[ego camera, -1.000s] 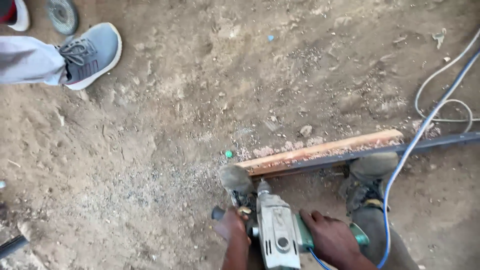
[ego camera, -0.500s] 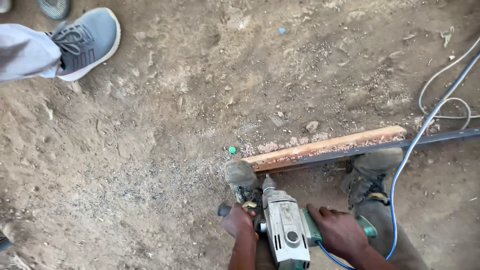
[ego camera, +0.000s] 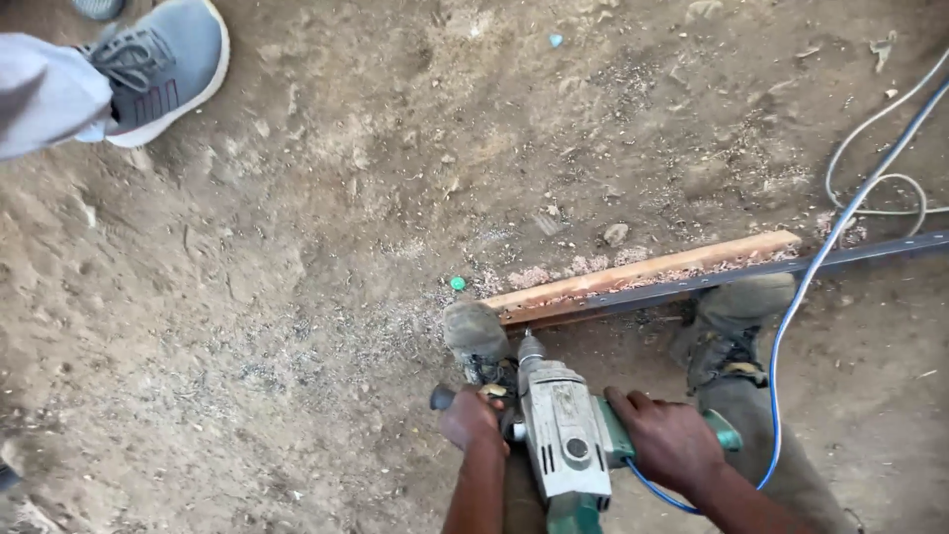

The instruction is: The person uses a corded hammer drill to bore holes along a long metal rail laid on bare dirt, with a thin wood strip placed under the rail. They reposition the drill bit to successive spots along the rail, steadying the tool with both hands while drilling, and briefly touch the rail between holes.

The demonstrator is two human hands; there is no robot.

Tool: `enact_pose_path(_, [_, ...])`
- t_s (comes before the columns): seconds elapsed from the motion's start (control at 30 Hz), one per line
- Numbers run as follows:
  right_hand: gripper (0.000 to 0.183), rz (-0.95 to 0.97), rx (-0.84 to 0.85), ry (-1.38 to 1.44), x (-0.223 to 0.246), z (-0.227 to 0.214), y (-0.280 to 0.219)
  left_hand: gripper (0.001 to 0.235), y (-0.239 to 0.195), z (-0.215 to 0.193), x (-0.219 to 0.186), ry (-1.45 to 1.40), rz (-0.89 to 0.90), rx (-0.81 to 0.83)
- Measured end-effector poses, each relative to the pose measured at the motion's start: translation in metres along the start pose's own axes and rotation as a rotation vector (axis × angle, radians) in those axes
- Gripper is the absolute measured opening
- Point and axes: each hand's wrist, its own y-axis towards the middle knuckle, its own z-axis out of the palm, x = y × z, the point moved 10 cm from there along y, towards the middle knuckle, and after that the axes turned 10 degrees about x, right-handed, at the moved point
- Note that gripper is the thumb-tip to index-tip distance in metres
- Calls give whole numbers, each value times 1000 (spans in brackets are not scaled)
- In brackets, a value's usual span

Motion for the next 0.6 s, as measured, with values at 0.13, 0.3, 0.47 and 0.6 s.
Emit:
enact_pose_path(0.13, [60, 38, 119, 37, -5, -1, 3, 21, -4, 4, 1, -4, -54, 8])
enact_pose_path(0.3, [63, 57, 128, 49, -2, -1, -2, 6, 6, 4, 2, 1, -40, 14])
enact_pose_path(0.47, [63, 76, 171, 25, -8, 0, -3, 10, 6, 8, 7, 19, -43, 38])
enact_pose_path(0.6, [59, 47, 115, -2, -3, -5, -2, 14, -2, 4, 0, -21, -72, 25])
